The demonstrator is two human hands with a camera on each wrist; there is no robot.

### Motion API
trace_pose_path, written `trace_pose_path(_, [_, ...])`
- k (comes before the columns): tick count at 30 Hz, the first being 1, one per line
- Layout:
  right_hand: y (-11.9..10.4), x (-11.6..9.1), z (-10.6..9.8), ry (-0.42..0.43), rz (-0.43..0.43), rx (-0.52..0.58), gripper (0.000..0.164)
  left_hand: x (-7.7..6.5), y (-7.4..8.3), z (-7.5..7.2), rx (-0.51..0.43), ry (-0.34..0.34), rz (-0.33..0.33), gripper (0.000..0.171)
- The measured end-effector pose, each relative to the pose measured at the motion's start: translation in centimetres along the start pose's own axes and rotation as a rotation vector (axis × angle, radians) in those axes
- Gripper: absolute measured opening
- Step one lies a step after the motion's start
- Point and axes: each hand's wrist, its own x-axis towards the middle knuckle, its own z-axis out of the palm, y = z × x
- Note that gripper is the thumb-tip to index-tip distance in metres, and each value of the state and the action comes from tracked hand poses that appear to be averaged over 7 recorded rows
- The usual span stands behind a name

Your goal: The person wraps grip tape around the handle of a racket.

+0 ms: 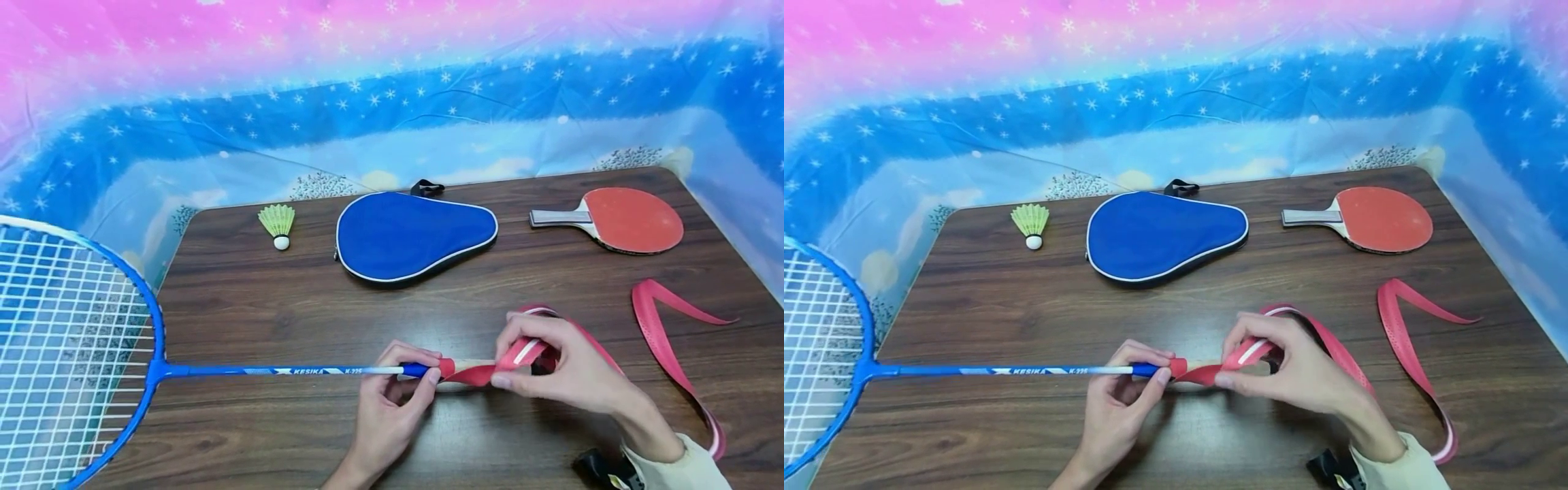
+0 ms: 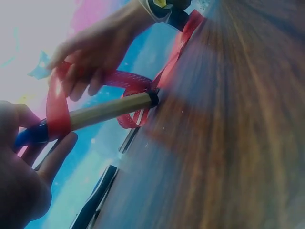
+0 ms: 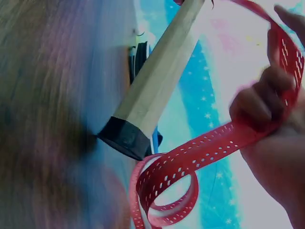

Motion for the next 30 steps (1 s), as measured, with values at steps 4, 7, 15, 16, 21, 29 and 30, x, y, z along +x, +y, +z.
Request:
trace_pose_path(4, [-1.2,0.3,-0.2,0.115,-0.032,-0.024,0.033,-0.4,-1.3,-0.2,-0.007,0.003,-0.019,0.017])
trace_pose_path(7, [-2.0,0.5,-0.7,0.07,-0.059,-0.064,0.035,-0.5,-1.7,-0.3,-0.019,-0.002,-0.053,0.016])
trace_pose_path(15, [-1.5,0.4,-0.3,-0.172,0.01,-0.201,0.037,-0.5,-1.8,-0.3,-0.048,-0.04,-0.115,0.013])
trace_pose_path(16, [-1.1,0.4,0.1,-0.187,0.027,-0.186,0.037,-0.5,-1.8,-0.3,-0.053,-0.044,-0.122,0.013])
trace_pose_path(21, [0.5,0.7,1.9,-0.25,0.075,-0.144,0.035,-0.6,-1.9,-0.2,-0.07,-0.059,-0.149,0.011])
trace_pose_path(29, [0.6,0.6,2.4,-0.188,0.077,-0.271,0.018,-0.6,-1.7,-0.2,-0.111,-0.09,-0.21,0.011])
trace_pose_path(30, [0.5,0.6,2.4,-0.182,0.08,-0.254,0.018,-0.6,-1.6,-0.2,-0.115,-0.091,-0.23,0.011])
